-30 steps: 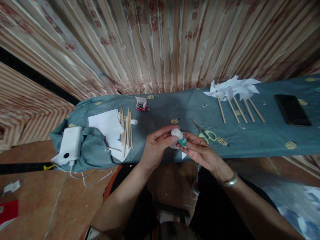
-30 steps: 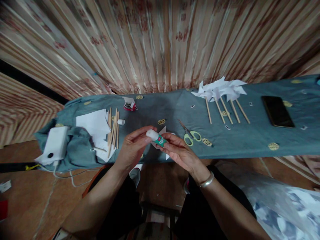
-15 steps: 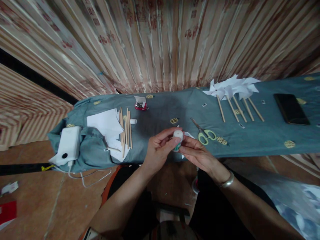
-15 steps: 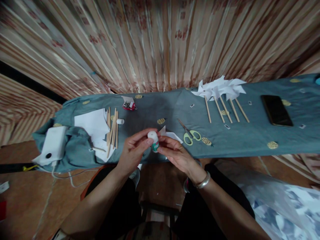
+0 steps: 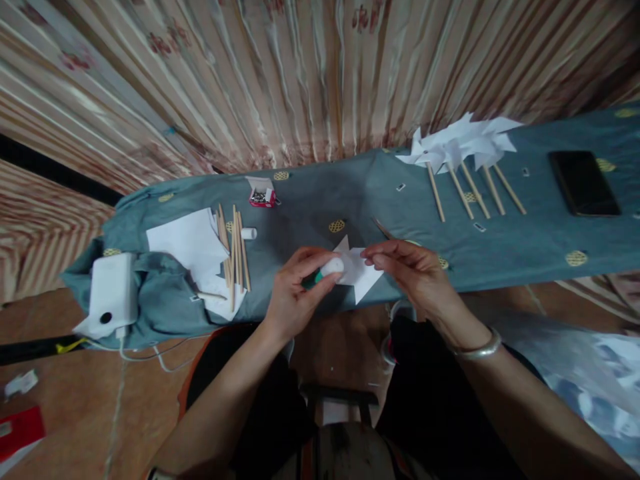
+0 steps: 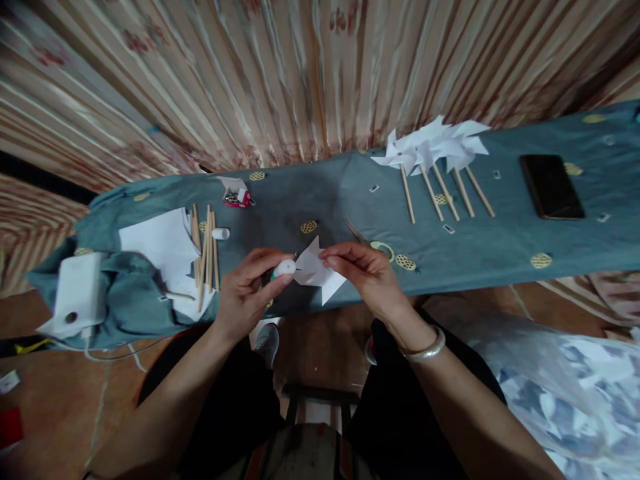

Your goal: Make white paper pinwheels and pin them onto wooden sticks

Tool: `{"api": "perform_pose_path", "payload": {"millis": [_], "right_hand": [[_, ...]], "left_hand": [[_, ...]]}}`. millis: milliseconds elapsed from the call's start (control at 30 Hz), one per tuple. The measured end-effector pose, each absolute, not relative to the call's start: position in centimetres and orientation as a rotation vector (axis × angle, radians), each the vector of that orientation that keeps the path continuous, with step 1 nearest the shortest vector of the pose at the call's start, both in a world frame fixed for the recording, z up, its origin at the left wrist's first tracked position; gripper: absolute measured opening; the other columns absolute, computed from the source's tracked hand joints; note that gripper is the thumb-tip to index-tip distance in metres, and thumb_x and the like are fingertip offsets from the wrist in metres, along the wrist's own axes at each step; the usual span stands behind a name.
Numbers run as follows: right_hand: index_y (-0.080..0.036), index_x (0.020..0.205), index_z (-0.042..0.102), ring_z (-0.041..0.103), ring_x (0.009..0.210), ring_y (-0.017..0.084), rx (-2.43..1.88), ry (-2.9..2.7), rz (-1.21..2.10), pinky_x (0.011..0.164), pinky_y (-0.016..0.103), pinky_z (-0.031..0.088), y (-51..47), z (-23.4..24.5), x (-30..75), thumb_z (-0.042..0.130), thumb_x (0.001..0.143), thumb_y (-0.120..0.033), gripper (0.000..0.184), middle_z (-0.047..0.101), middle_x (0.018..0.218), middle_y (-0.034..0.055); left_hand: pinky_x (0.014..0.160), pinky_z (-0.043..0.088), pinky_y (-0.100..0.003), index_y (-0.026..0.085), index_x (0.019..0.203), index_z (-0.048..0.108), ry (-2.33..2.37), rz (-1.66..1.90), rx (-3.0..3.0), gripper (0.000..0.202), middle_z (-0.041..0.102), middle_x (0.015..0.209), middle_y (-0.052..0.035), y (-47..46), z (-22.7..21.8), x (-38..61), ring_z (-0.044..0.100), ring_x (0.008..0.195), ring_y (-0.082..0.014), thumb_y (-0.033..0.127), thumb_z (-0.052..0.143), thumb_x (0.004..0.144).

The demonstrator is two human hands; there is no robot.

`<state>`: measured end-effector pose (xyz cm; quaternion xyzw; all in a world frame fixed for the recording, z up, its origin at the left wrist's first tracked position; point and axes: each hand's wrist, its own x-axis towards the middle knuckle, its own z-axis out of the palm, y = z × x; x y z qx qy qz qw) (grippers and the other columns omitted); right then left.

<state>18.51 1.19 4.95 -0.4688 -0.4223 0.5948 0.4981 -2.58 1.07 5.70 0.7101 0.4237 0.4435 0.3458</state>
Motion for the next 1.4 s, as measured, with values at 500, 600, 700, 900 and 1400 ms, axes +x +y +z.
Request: {"api": "perform_pose_path", "payload": {"millis": [500,600,700,900,1400], "right_hand": [[-0.021,0.083,0.071,0.061,0.078,0.011,-0.932,-0.717,1.833,0.079,0.026,0.048,-0.1,5.7,16.8,0.076,0.07,-0.02,0.014,0.068,0.082,-0.0018],[-0.021,0.082,0.07,0.061,0.077,0.01,-0.923,-0.672,1.846,0.078,0.025,0.049,-0.2,5.7,16.9,0.075,0.07,-0.018,0.014,0.068,0.081,-0.0021],[-0.021,0.08,0.069,0.06,0.074,0.01,-0.929,-0.638,1.859,0.074,0.023,0.049,-0.2,5.9,17.0,0.075,0.068,-0.016,0.013,0.068,0.079,-0.0026],[-0.021,0.077,0.067,0.06,0.072,0.009,-0.898,-0.621,1.88,0.074,0.023,0.049,-0.3,6.1,17.3,0.073,0.069,-0.016,0.011,0.066,0.076,-0.0038],[-0.021,0.08,0.069,0.061,0.077,0.01,-0.943,-0.644,1.878,0.078,0.025,0.049,-0.5,6.2,17.6,0.074,0.071,-0.015,0.011,0.067,0.081,-0.0026]], "left_hand": [[0.085,0.055,-0.029,0.021,0.111,0.07,1.051,1.112,2.242,0.024,0.068,0.105,-0.0051,0.7,5.8,-0.7,0.065,0.096,-0.0151,0.021,0.068,0.087],[0.084,0.055,-0.029,0.02,0.111,0.069,1.034,1.119,2.308,0.025,0.068,0.105,-0.0048,0.7,5.9,-0.5,0.065,0.096,-0.015,0.019,0.069,0.087],[0.084,0.055,-0.028,0.02,0.112,0.068,1.017,1.127,2.342,0.026,0.068,0.104,-0.0038,0.7,5.9,-0.3,0.064,0.096,-0.0149,0.018,0.069,0.086],[0.082,0.054,-0.028,0.022,0.113,0.068,1.003,1.089,2.363,0.026,0.067,0.104,-0.0031,0.7,6.1,0.0,0.063,0.095,-0.0151,0.018,0.068,0.087],[0.08,0.056,-0.029,0.022,0.113,0.067,0.967,1.071,2.36,0.026,0.068,0.103,-0.004,0.6,6.2,-0.1,0.065,0.094,-0.0155,0.02,0.068,0.088]]}}
